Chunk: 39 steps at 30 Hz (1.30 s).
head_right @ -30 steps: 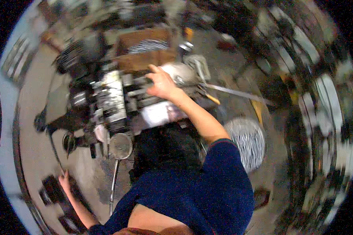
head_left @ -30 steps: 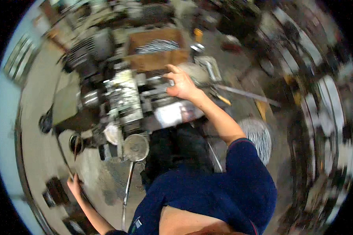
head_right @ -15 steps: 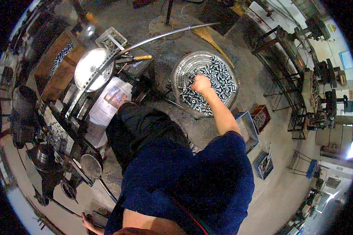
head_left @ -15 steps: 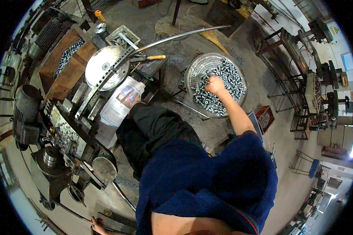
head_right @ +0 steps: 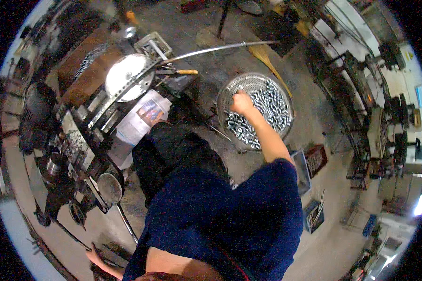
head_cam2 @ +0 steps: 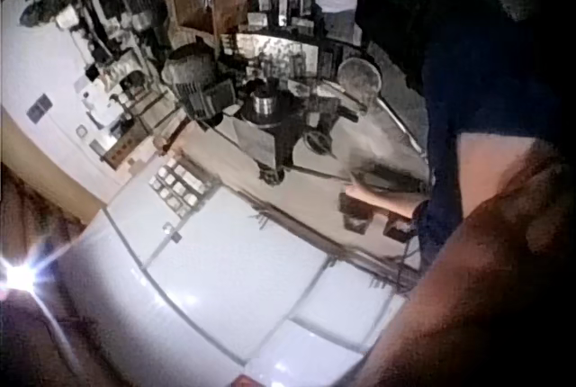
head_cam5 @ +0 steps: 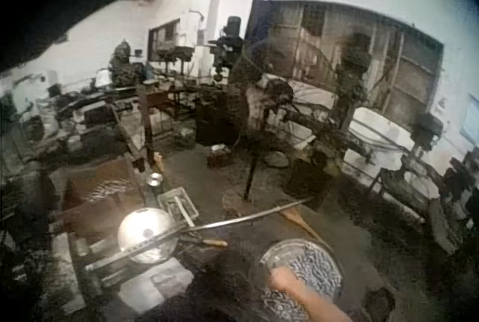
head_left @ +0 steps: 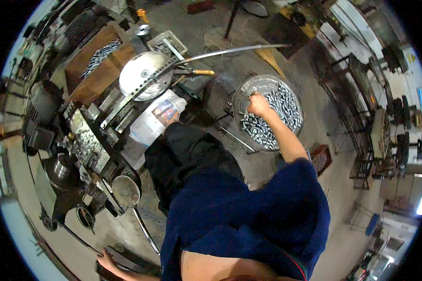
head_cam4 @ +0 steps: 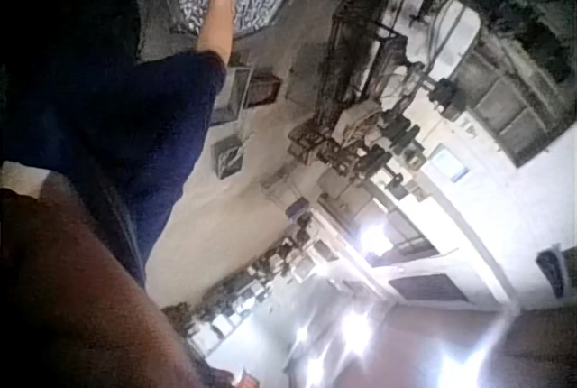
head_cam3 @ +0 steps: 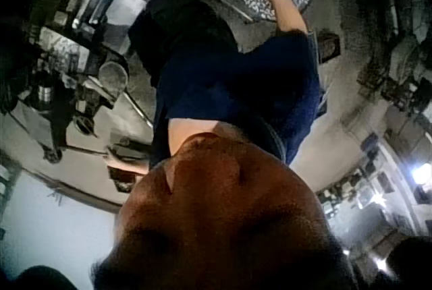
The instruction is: The person places metal components into a lathe, operates the machine levers to process them, and then places the finished parts into a basket.
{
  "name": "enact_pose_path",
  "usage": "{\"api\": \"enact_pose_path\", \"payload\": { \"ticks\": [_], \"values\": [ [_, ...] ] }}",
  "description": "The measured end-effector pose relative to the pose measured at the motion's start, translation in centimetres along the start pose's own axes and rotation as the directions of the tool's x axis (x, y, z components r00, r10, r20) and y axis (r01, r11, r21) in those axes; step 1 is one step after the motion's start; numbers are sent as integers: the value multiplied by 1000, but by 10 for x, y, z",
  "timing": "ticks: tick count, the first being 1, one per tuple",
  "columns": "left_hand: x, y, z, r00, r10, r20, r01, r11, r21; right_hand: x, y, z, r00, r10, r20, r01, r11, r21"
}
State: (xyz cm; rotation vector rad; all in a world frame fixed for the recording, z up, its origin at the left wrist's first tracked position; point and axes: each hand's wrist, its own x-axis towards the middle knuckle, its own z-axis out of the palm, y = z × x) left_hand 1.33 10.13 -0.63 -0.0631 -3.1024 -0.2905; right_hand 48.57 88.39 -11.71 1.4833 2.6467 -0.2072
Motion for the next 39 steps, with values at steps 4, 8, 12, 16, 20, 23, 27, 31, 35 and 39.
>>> {"api": "enact_pose_path", "payload": {
  "ticks": [4, 8, 12, 16, 20, 23, 27, 31, 35, 39],
  "values": [
    [-23, 92, -67, 971, 235, -43, -219, 948, 231, -15, -88, -62, 966, -209, -152, 257, 851, 459],
    [-32, 238, -87, 932, 355, -69, -326, 743, -584, -33, -233, -111, 672, -661, -335, 707, 437, 556],
    [-49, 334, -83, 820, 573, -11, -476, 671, -569, -74, -359, -152, 264, -852, -452, 819, -49, 572],
    [-68, 355, -77, 784, 620, -1, -422, 532, -734, -103, -418, -181, 83, -868, -490, 853, -193, 486],
    [-70, 343, -66, 808, 589, -18, -353, 460, -815, -114, -433, -183, 52, -874, -483, 873, -195, 448],
    [-68, 340, -61, 821, 570, -1, -279, 399, -874, -114, -437, -184, 95, -884, -458, 831, -182, 525],
    [-63, 338, -57, 820, 572, 35, -194, 335, -922, -106, -444, -191, 57, -909, -412, 875, -153, 458],
    [-56, 333, -60, 789, 614, -7, -261, 326, -908, -99, -452, -197, -39, -903, -429, 897, -221, 383],
    [-46, 325, -68, 779, 626, -21, -279, 316, -907, -98, -469, -208, -86, -938, -337, 913, -209, 351],
    [-35, 309, -76, 802, 596, -39, -279, 316, -907, -103, -496, -221, -152, -958, -242, 915, -229, 333]
  ]
}}
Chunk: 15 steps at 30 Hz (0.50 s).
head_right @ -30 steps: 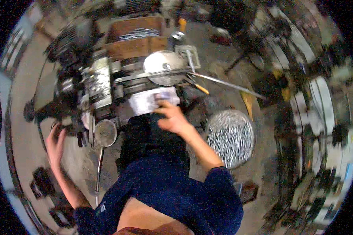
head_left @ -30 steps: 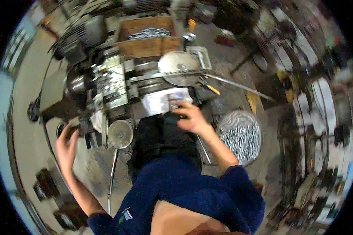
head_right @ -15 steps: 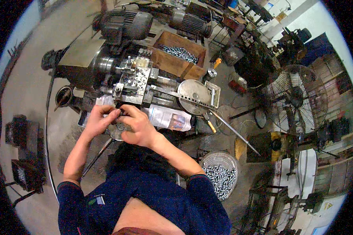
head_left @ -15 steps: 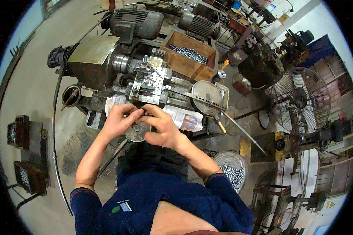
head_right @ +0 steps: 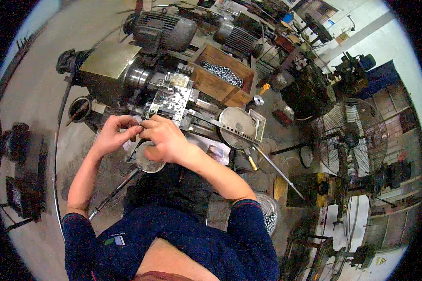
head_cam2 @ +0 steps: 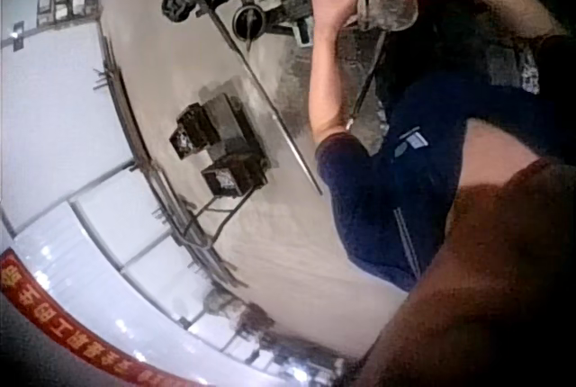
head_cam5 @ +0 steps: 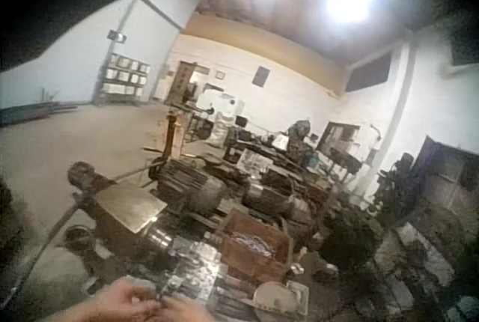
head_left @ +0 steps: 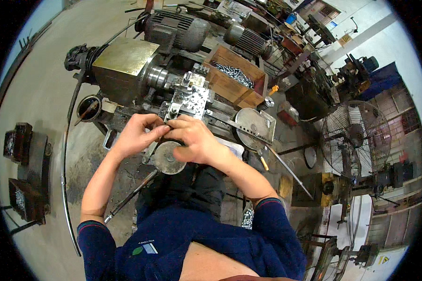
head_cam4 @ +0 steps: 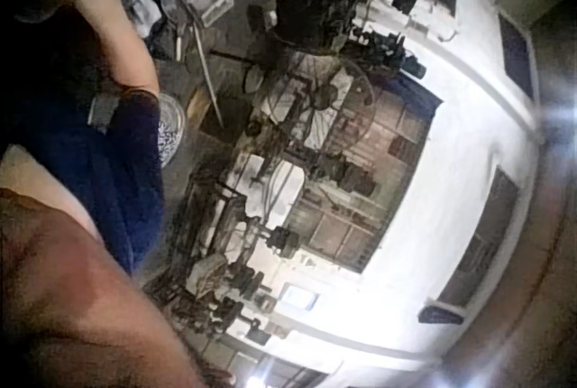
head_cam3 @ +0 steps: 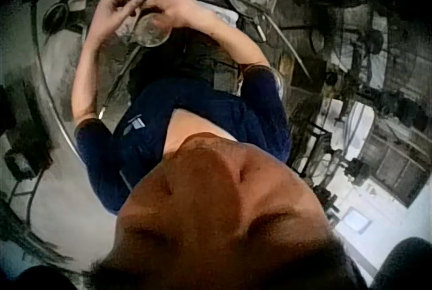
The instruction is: The person places metal components into a lathe, operates the machine levers to process them, and then places the finished parts into a basket.
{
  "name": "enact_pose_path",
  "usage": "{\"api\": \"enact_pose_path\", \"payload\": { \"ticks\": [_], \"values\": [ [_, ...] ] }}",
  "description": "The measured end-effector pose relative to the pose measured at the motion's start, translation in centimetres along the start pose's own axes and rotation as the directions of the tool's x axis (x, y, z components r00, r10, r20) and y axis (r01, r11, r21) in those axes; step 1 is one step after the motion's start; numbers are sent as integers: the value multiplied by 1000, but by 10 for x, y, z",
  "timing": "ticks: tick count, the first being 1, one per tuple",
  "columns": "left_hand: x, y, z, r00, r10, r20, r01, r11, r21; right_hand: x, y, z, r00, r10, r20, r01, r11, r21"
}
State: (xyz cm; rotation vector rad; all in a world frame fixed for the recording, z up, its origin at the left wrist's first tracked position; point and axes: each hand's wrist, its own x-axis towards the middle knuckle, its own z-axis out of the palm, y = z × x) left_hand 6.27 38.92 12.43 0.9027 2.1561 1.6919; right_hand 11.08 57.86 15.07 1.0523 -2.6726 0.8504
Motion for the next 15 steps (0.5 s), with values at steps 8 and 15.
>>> {"api": "enact_pose_path", "payload": {
  "ticks": [8, 15],
  "values": [
    [-42, -20, -103, 947, 28, -321, 154, 836, 527, 67, 86, 2, 995, 95, 11, -79, 880, -468],
    [-178, -89, -194, 779, 55, -625, 497, 553, 669, 105, 141, 35, 944, 329, 5, -251, 730, -636]
  ]
}}
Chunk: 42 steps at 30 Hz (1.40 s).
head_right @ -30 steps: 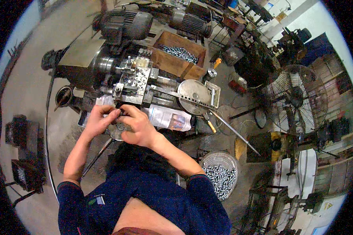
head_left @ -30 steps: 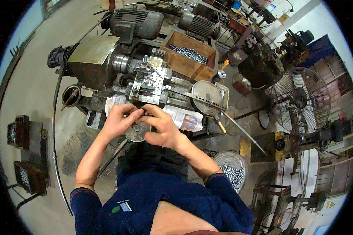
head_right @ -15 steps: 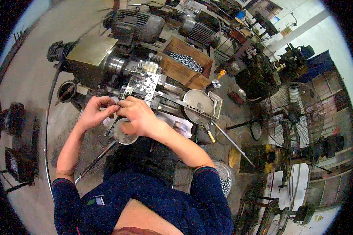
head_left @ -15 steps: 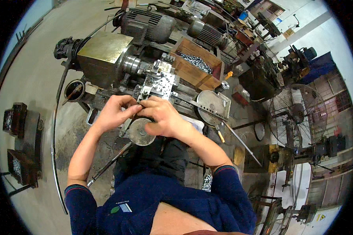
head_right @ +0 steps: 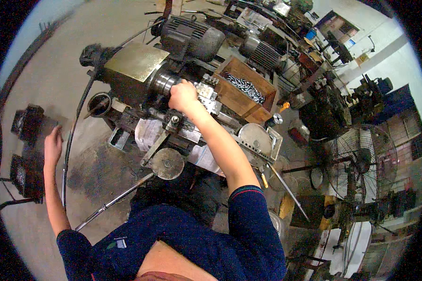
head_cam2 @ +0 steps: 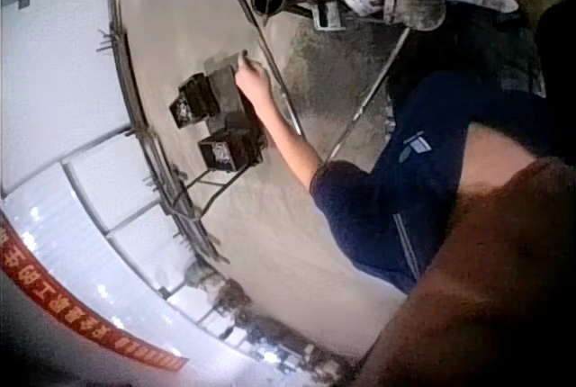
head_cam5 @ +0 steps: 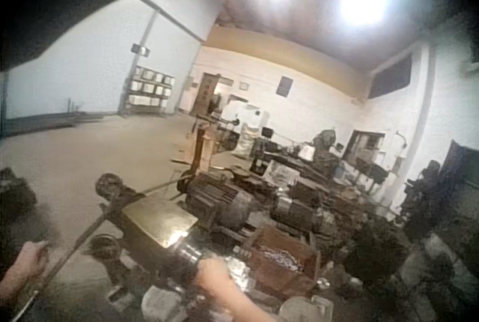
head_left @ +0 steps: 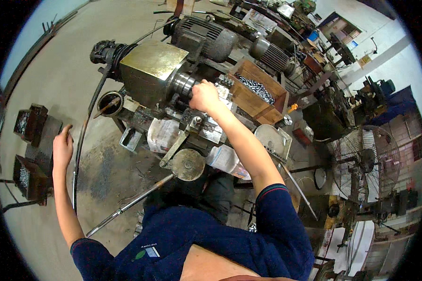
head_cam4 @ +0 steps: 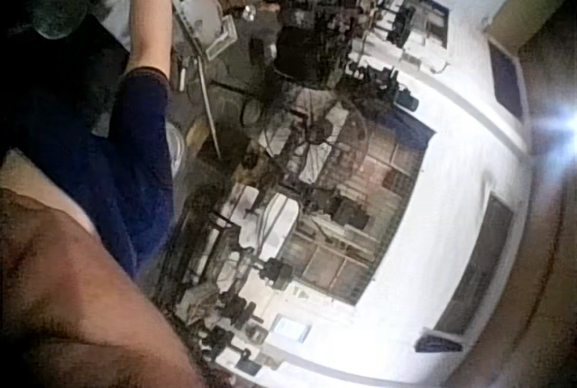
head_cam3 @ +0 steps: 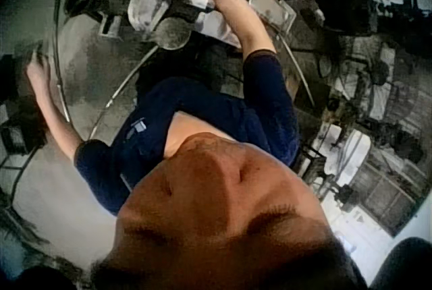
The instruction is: The person places metal components into a lathe, operates the machine levers to process them, and then places the finished parts into a basket.
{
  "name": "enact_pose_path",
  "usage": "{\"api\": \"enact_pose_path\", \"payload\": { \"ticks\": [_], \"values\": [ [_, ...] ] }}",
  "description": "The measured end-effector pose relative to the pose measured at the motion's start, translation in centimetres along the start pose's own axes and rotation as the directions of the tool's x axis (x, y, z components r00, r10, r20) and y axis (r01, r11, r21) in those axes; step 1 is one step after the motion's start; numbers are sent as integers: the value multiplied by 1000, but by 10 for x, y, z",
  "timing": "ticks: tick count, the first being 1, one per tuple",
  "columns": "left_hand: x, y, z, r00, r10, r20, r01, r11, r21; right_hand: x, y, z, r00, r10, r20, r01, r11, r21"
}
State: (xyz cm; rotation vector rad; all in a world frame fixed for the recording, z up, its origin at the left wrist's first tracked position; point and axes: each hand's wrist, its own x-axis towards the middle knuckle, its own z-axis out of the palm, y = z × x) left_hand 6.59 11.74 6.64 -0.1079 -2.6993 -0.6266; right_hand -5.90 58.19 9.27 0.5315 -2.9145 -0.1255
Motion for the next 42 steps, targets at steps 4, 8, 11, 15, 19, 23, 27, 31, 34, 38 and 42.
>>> {"api": "enact_pose_path", "payload": {
  "ticks": [4, 8, 11, 15, 19, 23, 27, 31, 34, 38, 42],
  "values": [
    [-48, -22, 16, 957, -242, 161, 279, 923, -264, 1, 3, 7, 999, 4, -48, 0, 998, 67],
    [-66, -12, 42, 912, -368, 180, 395, 908, -143, 3, 2, 10, 999, -28, -43, 32, 994, 103],
    [-53, 11, 34, 908, -374, 188, 392, 918, -64, 6, 0, 14, 998, -17, -65, 26, 991, 129],
    [-50, 8, 38, 943, -306, 131, 289, 947, 138, 10, 2, 17, 998, 9, -58, 2, 983, 184],
    [-50, 1, 44, 968, -243, 64, 221, 944, 245, 9, 2, 16, 1000, 13, -23, -8, 984, 176],
    [-14, -100, 13, 938, -323, 123, 187, 773, 606, 9, -1, 9, 999, 40, 10, -42, 980, 197],
    [20, -139, -5, 995, -54, 79, -13, 740, 672, 11, -2, 10, 999, 41, -25, -36, 983, 182],
    [29, -131, 3, 949, -305, 82, 200, 780, 594, 1, -1, -4, 994, -63, -89, 75, 987, 139],
    [36, -96, 38, 967, 16, -256, 56, 960, 274, -34, 4, -29, 924, -112, -365, 207, 950, 234],
    [20, -38, 139, 930, -362, -61, 343, 917, -203, -108, 36, -51, 898, 29, -439, 133, 933, 334],
    [-23, -30, 267, 891, -192, 411, 165, 981, 102, -195, 74, -45, 925, 242, -293, -128, 924, 360]
  ]
}}
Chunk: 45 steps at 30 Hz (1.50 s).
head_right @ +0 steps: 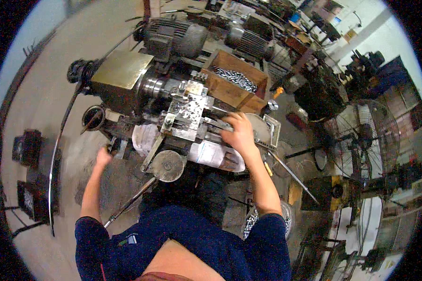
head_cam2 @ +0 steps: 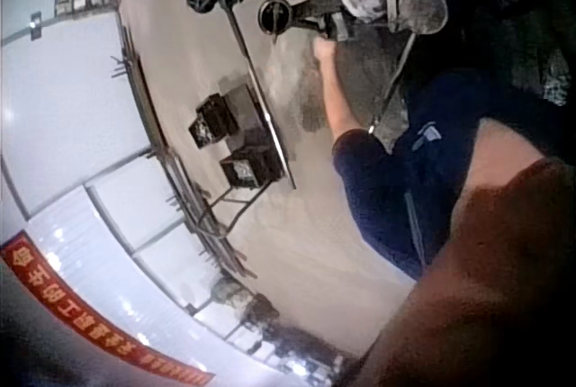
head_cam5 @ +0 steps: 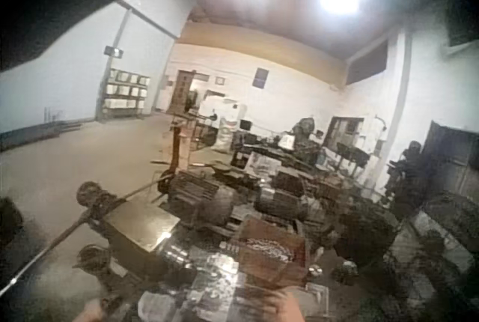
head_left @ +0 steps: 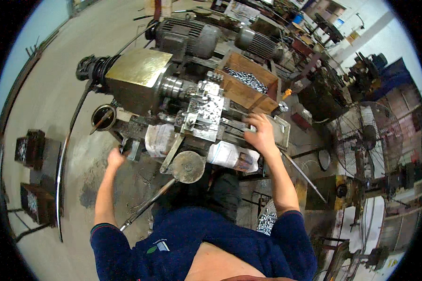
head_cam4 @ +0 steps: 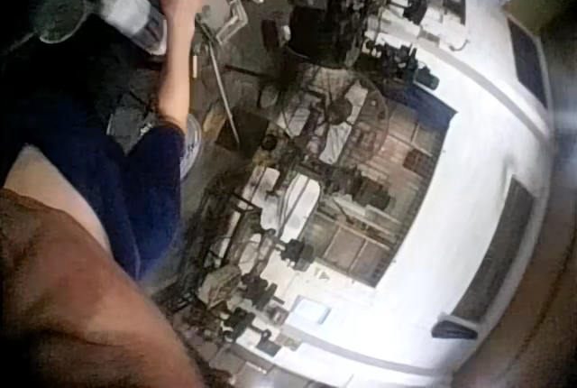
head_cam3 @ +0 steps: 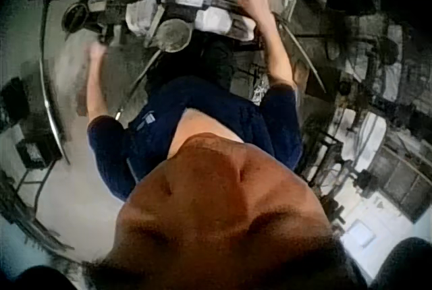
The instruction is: The person places metal components into a lathe, operates the machine levers to process them, and then places the finished parts into a basket.
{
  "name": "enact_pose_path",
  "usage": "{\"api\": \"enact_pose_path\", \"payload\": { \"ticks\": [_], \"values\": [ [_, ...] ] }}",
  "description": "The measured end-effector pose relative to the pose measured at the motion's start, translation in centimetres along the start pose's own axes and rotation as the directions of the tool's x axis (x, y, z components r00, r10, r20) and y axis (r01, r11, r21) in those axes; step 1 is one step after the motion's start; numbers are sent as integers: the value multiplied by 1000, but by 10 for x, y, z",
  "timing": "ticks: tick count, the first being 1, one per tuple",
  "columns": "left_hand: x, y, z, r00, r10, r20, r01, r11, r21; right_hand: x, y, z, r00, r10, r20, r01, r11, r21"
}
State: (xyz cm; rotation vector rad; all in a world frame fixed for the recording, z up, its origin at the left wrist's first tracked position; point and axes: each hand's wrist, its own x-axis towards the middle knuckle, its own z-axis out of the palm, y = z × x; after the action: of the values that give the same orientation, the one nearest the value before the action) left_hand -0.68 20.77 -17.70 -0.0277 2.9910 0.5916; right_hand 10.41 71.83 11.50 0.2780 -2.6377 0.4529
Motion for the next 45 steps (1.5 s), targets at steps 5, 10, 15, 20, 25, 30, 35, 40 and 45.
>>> {"api": "enact_pose_path", "payload": {
  "ticks": [5, 10, 15, 20, 25, 30, 35, 40, 45],
  "values": [
    [33, 5, -12, 922, 235, 309, -380, 712, 591, -107, 61, -41, 935, 352, 50, -344, 930, -126],
    [36, 16, -29, 965, 225, 133, -261, 794, 549, -211, 149, -62, 724, 688, -53, -648, 652, -393],
    [12, 13, -61, 980, 39, 193, -79, 975, 206, -329, 217, -80, 474, 864, -169, -713, 264, -650],
    [-35, 20, -90, 929, 132, 347, -127, 991, -38, -331, 203, -60, 365, 920, -144, -698, 168, -696],
    [-125, 106, -145, 862, 279, 423, -121, 924, -364, -358, 112, -41, 447, 891, -84, -748, 320, -582],
    [-172, 168, -143, 706, 487, 514, -284, 859, -425, -356, 31, -12, 466, 884, -15, -813, 422, -401],
    [-175, 174, -114, 666, 466, 582, -377, 884, -277, -342, 0, 1, 423, 905, 34, -877, 419, -235],
    [-175, 177, -116, 666, 385, 639, -309, 922, -234, -344, -8, -1, 451, 892, 36, -857, 444, -260],
    [-172, 178, -131, 600, 358, 716, -165, 930, -328, -335, 11, -10, 380, 919, 110, -877, 395, -272]
  ]
}}
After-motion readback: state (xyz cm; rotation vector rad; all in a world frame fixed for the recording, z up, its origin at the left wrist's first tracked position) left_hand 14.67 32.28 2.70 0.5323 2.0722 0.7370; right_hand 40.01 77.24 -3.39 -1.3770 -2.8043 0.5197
